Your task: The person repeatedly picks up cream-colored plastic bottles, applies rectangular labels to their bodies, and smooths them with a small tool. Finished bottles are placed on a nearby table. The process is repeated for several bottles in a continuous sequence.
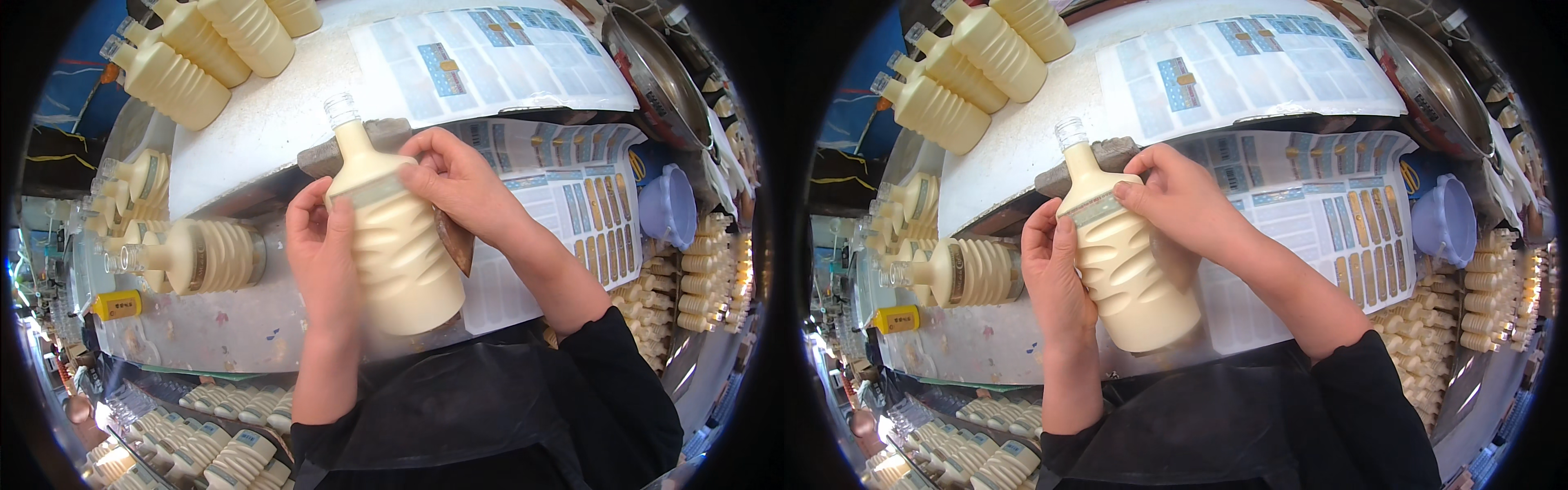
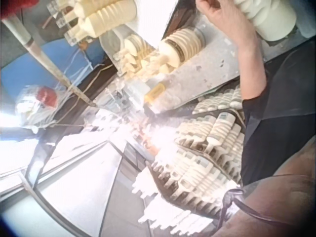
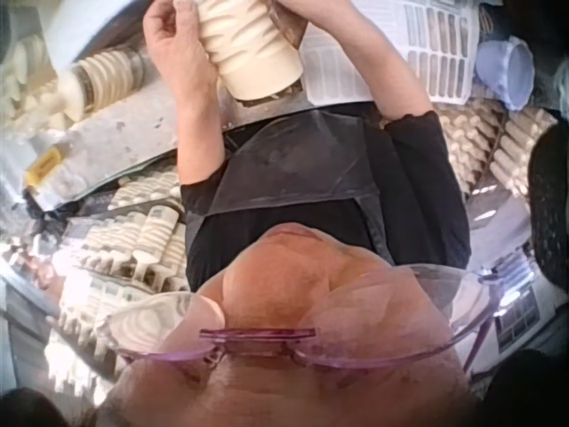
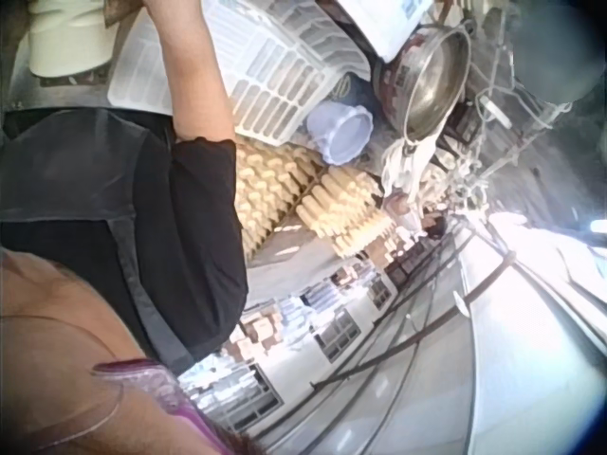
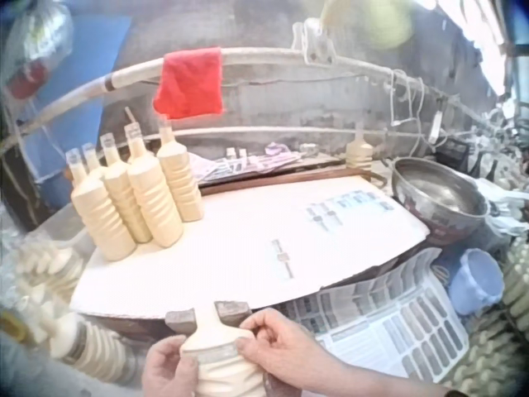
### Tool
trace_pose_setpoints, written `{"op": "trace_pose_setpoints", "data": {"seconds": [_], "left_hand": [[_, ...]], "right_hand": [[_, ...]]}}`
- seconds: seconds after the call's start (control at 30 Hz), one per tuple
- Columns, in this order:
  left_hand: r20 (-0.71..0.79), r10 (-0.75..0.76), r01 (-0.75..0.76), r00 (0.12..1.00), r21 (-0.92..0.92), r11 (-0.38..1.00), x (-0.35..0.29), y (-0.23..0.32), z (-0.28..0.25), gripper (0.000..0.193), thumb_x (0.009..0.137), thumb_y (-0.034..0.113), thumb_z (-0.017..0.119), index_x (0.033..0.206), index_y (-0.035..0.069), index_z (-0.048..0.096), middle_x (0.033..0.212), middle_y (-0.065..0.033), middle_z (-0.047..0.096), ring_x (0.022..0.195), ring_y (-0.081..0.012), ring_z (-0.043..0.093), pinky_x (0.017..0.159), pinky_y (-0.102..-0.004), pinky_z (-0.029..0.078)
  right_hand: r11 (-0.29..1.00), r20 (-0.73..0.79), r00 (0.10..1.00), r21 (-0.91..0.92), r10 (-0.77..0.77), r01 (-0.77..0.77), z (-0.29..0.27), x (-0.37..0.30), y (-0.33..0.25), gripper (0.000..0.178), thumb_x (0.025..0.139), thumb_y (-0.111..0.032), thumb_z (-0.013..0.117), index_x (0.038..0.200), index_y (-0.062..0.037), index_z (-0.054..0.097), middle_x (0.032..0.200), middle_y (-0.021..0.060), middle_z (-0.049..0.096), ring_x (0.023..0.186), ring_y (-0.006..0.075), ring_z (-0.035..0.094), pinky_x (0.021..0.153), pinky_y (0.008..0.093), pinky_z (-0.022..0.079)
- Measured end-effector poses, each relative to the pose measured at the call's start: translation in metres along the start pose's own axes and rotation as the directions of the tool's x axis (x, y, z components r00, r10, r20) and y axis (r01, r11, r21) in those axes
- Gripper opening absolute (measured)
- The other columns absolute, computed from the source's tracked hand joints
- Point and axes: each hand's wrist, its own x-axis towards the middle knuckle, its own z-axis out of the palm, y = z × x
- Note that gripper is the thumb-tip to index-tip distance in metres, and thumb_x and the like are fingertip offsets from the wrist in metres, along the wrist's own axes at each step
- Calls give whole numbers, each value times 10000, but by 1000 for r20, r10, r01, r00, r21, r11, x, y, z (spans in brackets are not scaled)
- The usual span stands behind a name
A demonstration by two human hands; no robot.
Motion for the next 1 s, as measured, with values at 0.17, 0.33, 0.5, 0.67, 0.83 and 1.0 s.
{"op": "trace_pose_setpoints", "data": {"seconds": [0.17,0.33,0.5,0.67,0.83,1.0], "left_hand": [[-10,6,-6,1000,-10,1000,-1,0,0,278,1022,90,626,1268,-17,556,1195,-92,604,1071,-164,631,931,-319,567],[-3,-3,3,1000,-24,1000,0,-1,1,281,1021,82,623,1273,-19,552,1200,-98,606,1070,-166,635,928,-319,571],[-15,-21,21,1000,11,1000,-2,1,4,325,1021,128,624,1309,1,541,1141,-69,602,1023,-113,571,917,-270,490],[-18,16,-15,1000,16,1000,-5,-1,4,320,1059,158,535,1334,-5,530,1178,-81,610,1070,-139,588,947,-296,493],[-35,0,0,999,16,1000,-4,0,4,297,1095,164,468,1334,-4,522,1231,-125,632,1112,-183,650,968,-336,548],[-29,-4,3,1000,-8,1000,-3,0,1,294,1090,168,494,1327,-2,525,1238,-123,625,1115,-185,646,955,-343,558]], "right_hand": [[998,-19,1000,68,-10,11,1,0,4,358,934,-292,733,1146,-27,617,808,6,607,770,87,555,702,272,467],[999,-14,1000,41,-2,2,0,-1,2,361,940,-298,724,1149,-22,618,816,10,610,779,93,559,718,273,472],[980,36,997,190,61,-67,-4,-3,-5,266,1033,-225,597,1210,-27,599,847,-41,568,701,12,514,603,187,430],[976,58,996,206,65,-76,-9,-11,-2,286,1053,-155,519,1299,-31,598,841,-56,540,699,5,484,609,176,409],[984,35,999,173,21,-26,-5,-20,-6,284,1058,-143,499,1303,-32,590,907,-24,599,782,19,530,692,189,444],[982,43,999,187,-26,17,-7,-15,-1,278,1028,-200,577,1247,-29,583,940,6,608,862,56,561,748,214,464]]}}
